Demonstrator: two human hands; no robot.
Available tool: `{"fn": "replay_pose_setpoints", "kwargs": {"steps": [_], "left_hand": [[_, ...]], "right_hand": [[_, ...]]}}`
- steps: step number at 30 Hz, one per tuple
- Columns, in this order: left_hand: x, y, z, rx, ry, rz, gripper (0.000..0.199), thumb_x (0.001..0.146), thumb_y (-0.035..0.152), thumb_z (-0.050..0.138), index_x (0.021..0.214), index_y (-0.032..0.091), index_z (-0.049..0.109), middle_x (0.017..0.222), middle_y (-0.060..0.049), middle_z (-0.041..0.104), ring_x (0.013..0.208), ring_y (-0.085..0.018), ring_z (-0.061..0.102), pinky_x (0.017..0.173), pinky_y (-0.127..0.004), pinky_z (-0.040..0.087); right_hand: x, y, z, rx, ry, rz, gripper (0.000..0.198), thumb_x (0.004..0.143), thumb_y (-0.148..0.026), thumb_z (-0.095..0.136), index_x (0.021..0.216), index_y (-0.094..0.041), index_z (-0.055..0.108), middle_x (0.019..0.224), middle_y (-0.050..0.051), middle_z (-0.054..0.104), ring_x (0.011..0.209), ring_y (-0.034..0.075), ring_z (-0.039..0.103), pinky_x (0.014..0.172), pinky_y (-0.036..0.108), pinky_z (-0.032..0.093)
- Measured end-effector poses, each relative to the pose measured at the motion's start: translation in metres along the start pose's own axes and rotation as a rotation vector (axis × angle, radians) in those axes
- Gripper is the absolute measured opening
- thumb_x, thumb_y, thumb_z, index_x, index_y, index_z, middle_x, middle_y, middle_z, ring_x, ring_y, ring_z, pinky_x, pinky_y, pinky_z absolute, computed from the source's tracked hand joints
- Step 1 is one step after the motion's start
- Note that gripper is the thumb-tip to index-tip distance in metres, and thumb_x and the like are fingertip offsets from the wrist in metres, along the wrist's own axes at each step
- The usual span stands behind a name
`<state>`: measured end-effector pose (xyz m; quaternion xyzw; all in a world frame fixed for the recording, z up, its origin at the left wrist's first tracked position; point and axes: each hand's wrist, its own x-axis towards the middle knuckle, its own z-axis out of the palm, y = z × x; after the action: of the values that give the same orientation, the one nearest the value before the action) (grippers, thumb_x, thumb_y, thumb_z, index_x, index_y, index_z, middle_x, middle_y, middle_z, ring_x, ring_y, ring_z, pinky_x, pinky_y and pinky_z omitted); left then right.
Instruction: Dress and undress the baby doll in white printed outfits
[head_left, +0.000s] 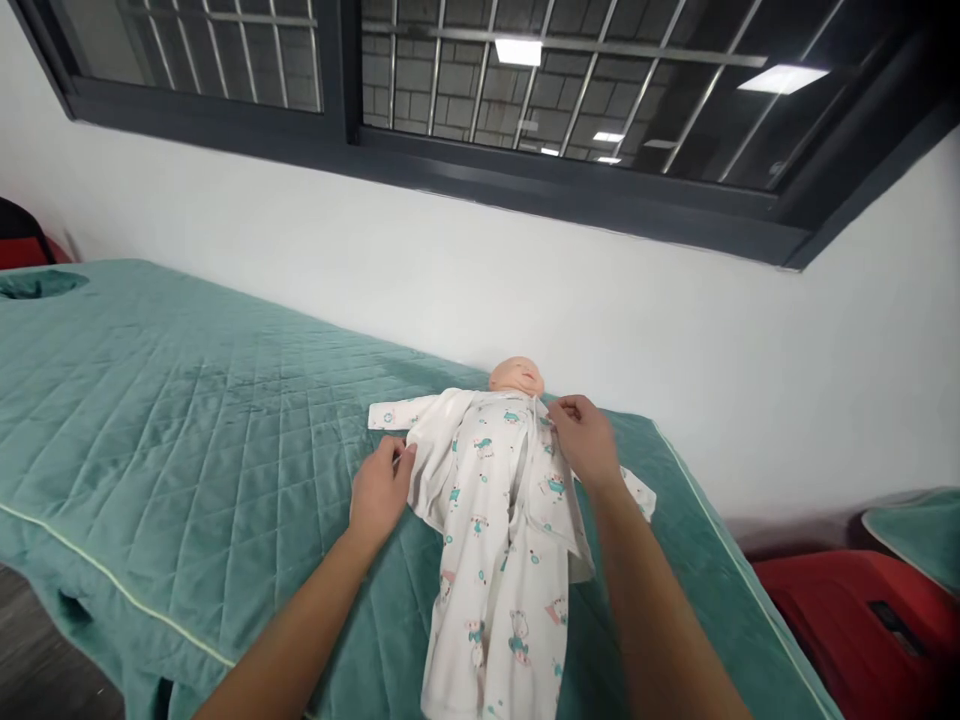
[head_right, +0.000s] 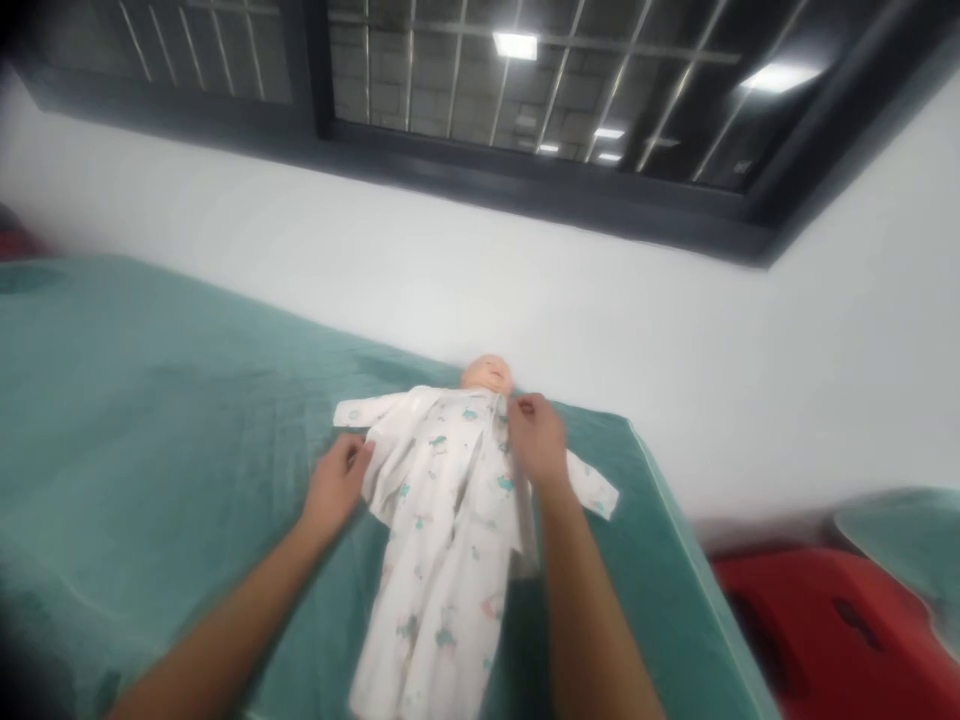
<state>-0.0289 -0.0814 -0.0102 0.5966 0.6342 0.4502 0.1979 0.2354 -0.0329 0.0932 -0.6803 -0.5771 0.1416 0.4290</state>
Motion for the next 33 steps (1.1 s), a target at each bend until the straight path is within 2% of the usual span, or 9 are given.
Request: {"fn": "replay_pose_setpoints", "kwargs": {"steps": [4, 8, 11, 14, 17, 20, 22, 26, 33], "left_hand": [[0.001, 0.031, -0.002, -0.311, -0.135, -0.031, 0.035, 0.093, 0.051, 0.041, 0.074, 0.022, 0.043, 0.071, 0.002, 0.056, 0.068, -0.016, 0.054, 0.064, -0.027, 0.046], [-0.005, 0.085, -0.004, -0.423, -0.288, 0.067, 0.032, 0.096, 0.047, 0.039, 0.076, 0.024, 0.045, 0.095, -0.002, 0.067, 0.093, -0.019, 0.062, 0.079, -0.03, 0.052], [-0.014, 0.119, -0.002, -0.206, -0.48, 0.33, 0.023, 0.097, 0.038, 0.04, 0.088, 0.025, 0.056, 0.122, -0.006, 0.065, 0.117, -0.022, 0.058, 0.096, -0.037, 0.049], [-0.013, 0.133, 0.002, 0.016, -0.515, 0.54, 0.023, 0.097, 0.033, 0.043, 0.096, 0.021, 0.062, 0.136, -0.009, 0.057, 0.131, -0.026, 0.047, 0.111, -0.044, 0.038], [0.01, 0.134, 0.007, 0.006, -0.479, 0.431, 0.031, 0.1, 0.035, 0.036, 0.091, 0.021, 0.063, 0.111, -0.005, 0.069, 0.108, -0.021, 0.061, 0.095, -0.038, 0.047], [0.05, 0.133, 0.019, -0.018, -0.373, 0.269, 0.032, 0.098, 0.032, 0.038, 0.084, 0.02, 0.064, 0.085, -0.002, 0.068, 0.081, -0.018, 0.062, 0.076, -0.032, 0.047], [0.077, 0.135, 0.033, -0.038, -0.33, 0.227, 0.023, 0.093, 0.026, 0.046, 0.084, 0.019, 0.066, 0.089, -0.004, 0.069, 0.083, -0.018, 0.061, 0.076, -0.031, 0.045], [0.111, 0.143, 0.062, 0.016, -0.481, 0.151, 0.017, 0.083, 0.019, 0.054, 0.076, 0.017, 0.069, 0.083, -0.007, 0.07, 0.078, -0.02, 0.061, 0.068, -0.03, 0.043], [0.117, 0.135, 0.073, -0.09, -0.452, 0.12, 0.014, 0.081, 0.022, 0.057, 0.072, 0.017, 0.066, 0.078, -0.003, 0.071, 0.073, -0.017, 0.062, 0.064, -0.027, 0.041]], "right_hand": [[0.026, 0.007, 0.024, -0.062, -0.007, 0.012, 0.026, 0.078, -0.045, 0.054, 0.077, -0.02, 0.06, 0.078, 0.005, 0.067, 0.074, 0.022, 0.058, 0.071, 0.034, 0.041], [0.025, 0.018, 0.032, -0.003, -0.033, 0.021, 0.031, 0.079, -0.053, 0.055, 0.08, -0.022, 0.058, 0.081, 0.005, 0.067, 0.075, 0.022, 0.059, 0.07, 0.034, 0.042], [0.022, 0.022, 0.03, 0.064, -0.051, 0.032, 0.034, 0.078, -0.056, 0.058, 0.081, -0.022, 0.056, 0.079, 0.004, 0.065, 0.073, 0.022, 0.06, 0.07, 0.035, 0.044], [0.021, 0.019, 0.028, 0.044, -0.085, 0.071, 0.037, 0.075, -0.058, 0.062, 0.085, -0.023, 0.055, 0.081, 0.003, 0.064, 0.074, 0.022, 0.06, 0.071, 0.036, 0.044], [0.02, 0.015, 0.027, 0.008, -0.12, 0.091, 0.039, 0.073, -0.058, 0.064, 0.088, -0.023, 0.055, 0.083, 0.002, 0.064, 0.077, 0.022, 0.06, 0.072, 0.035, 0.044], [0.02, 0.01, 0.027, -0.024, -0.127, 0.108, 0.032, 0.074, -0.052, 0.062, 0.087, -0.023, 0.055, 0.082, 0.001, 0.064, 0.075, 0.021, 0.059, 0.072, 0.035, 0.043], [0.02, 0.008, 0.027, -0.042, -0.114, 0.121, 0.024, 0.075, -0.046, 0.06, 0.084, -0.024, 0.055, 0.078, 0.0, 0.064, 0.073, 0.02, 0.058, 0.072, 0.034, 0.042], [0.02, 0.008, 0.025, -0.001, -0.093, 0.13, 0.016, 0.077, -0.039, 0.056, 0.079, -0.023, 0.058, 0.075, -0.001, 0.065, 0.071, 0.019, 0.058, 0.07, 0.032, 0.041], [0.021, 0.01, 0.02, 0.133, -0.113, 0.201, 0.018, 0.077, -0.038, 0.06, 0.08, -0.022, 0.066, 0.078, 0.001, 0.07, 0.075, 0.019, 0.06, 0.069, 0.029, 0.04]]}}
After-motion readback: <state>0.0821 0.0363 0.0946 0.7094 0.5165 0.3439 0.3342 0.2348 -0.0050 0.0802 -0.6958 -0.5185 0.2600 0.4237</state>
